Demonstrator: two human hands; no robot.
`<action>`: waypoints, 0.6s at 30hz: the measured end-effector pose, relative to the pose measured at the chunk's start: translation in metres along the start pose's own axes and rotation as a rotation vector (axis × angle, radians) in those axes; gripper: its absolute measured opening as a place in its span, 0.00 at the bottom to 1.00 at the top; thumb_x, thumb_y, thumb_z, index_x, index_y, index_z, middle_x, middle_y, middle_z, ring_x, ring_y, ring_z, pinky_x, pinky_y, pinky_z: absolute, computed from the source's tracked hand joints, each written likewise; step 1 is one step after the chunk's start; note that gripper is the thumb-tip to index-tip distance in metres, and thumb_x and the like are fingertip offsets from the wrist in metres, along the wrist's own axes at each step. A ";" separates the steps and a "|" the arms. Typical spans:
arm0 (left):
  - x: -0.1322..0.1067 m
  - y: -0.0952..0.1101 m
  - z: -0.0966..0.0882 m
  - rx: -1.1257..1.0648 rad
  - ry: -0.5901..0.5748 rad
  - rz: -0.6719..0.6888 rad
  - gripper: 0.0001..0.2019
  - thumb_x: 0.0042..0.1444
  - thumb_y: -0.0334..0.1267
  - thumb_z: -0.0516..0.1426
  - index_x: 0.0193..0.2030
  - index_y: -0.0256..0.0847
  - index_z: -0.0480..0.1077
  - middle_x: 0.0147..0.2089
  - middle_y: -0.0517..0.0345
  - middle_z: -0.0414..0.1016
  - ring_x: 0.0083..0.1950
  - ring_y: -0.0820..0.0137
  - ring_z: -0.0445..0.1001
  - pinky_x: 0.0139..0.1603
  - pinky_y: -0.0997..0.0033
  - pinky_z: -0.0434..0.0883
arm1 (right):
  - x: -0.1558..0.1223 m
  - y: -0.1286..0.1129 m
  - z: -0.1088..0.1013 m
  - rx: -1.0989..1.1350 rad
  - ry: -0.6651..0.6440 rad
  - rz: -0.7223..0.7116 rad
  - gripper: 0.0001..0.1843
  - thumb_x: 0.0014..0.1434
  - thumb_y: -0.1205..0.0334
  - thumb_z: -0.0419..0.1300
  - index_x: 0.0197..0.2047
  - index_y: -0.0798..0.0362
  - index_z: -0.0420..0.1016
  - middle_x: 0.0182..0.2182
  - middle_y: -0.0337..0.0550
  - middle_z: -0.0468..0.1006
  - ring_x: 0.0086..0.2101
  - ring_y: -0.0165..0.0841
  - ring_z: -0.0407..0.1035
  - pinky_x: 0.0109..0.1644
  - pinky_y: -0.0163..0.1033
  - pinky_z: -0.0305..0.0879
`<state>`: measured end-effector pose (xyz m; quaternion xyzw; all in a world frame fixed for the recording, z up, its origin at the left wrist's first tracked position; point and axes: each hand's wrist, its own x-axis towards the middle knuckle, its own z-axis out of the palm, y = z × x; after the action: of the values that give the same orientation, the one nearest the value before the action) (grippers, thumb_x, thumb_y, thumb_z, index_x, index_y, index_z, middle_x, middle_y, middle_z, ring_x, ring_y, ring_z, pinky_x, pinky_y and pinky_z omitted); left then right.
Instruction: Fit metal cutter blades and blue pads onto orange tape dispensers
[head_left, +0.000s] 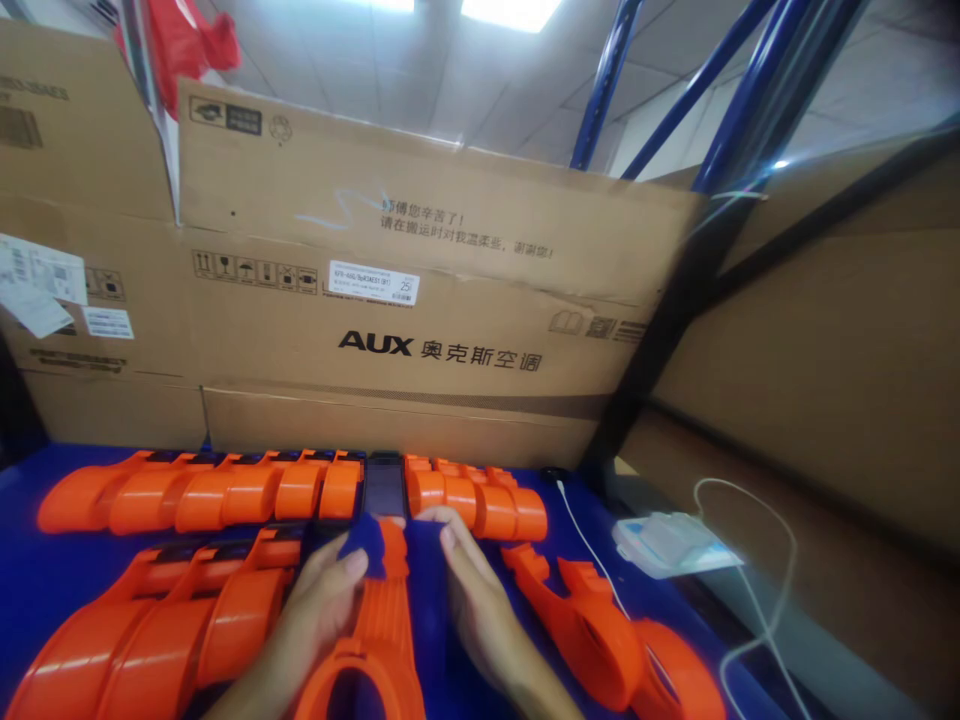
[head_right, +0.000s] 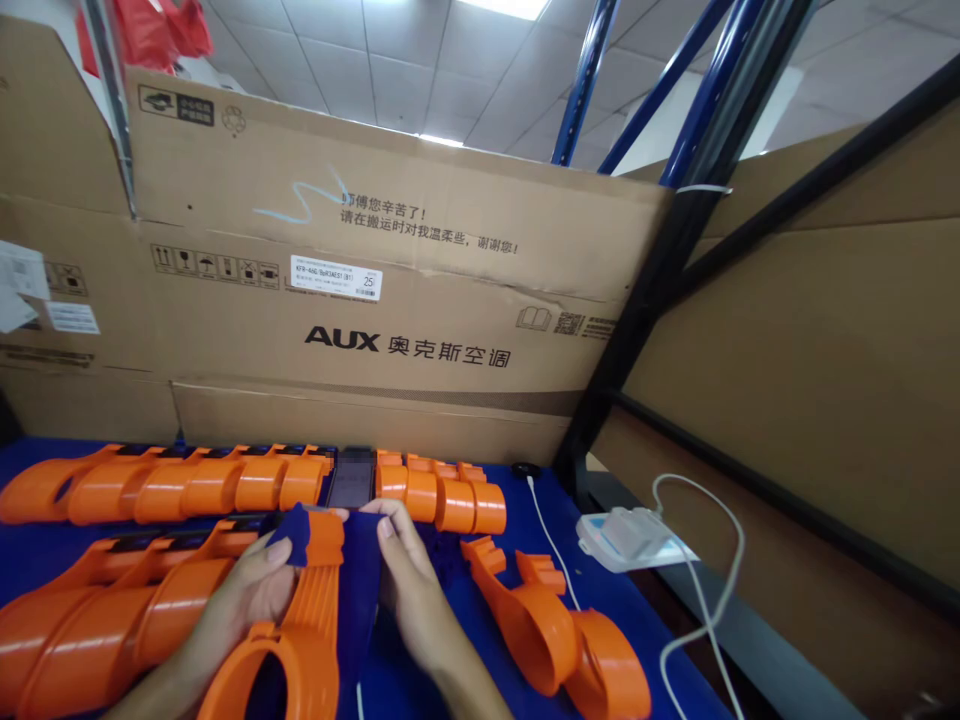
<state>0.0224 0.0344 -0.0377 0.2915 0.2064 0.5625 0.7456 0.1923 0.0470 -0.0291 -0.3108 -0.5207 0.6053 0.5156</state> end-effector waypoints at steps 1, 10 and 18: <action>-0.001 0.000 0.001 -0.014 0.001 -0.001 0.22 0.51 0.42 0.65 0.53 0.38 0.77 0.45 0.42 0.85 0.54 0.45 0.80 0.54 0.46 0.75 | 0.001 0.002 -0.001 0.012 0.001 -0.001 0.20 0.66 0.41 0.56 0.53 0.44 0.70 0.39 0.41 0.78 0.35 0.37 0.74 0.38 0.39 0.69; -0.003 -0.004 0.003 -0.045 0.035 0.032 0.27 0.51 0.39 0.65 0.59 0.40 0.72 0.49 0.44 0.85 0.56 0.47 0.79 0.55 0.50 0.75 | 0.004 0.016 -0.011 -0.095 0.123 0.020 0.24 0.65 0.41 0.56 0.60 0.39 0.68 0.54 0.41 0.77 0.54 0.42 0.71 0.53 0.45 0.70; -0.006 -0.003 0.003 0.234 0.146 0.188 0.24 0.49 0.37 0.68 0.55 0.46 0.74 0.54 0.51 0.81 0.52 0.53 0.79 0.45 0.63 0.77 | 0.000 0.000 -0.019 -0.284 0.094 -0.259 0.23 0.63 0.47 0.62 0.58 0.44 0.74 0.56 0.47 0.76 0.57 0.47 0.68 0.64 0.53 0.60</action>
<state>0.0245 0.0280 -0.0378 0.3526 0.2961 0.6216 0.6337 0.2097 0.0529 -0.0339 -0.3387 -0.6120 0.4392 0.5638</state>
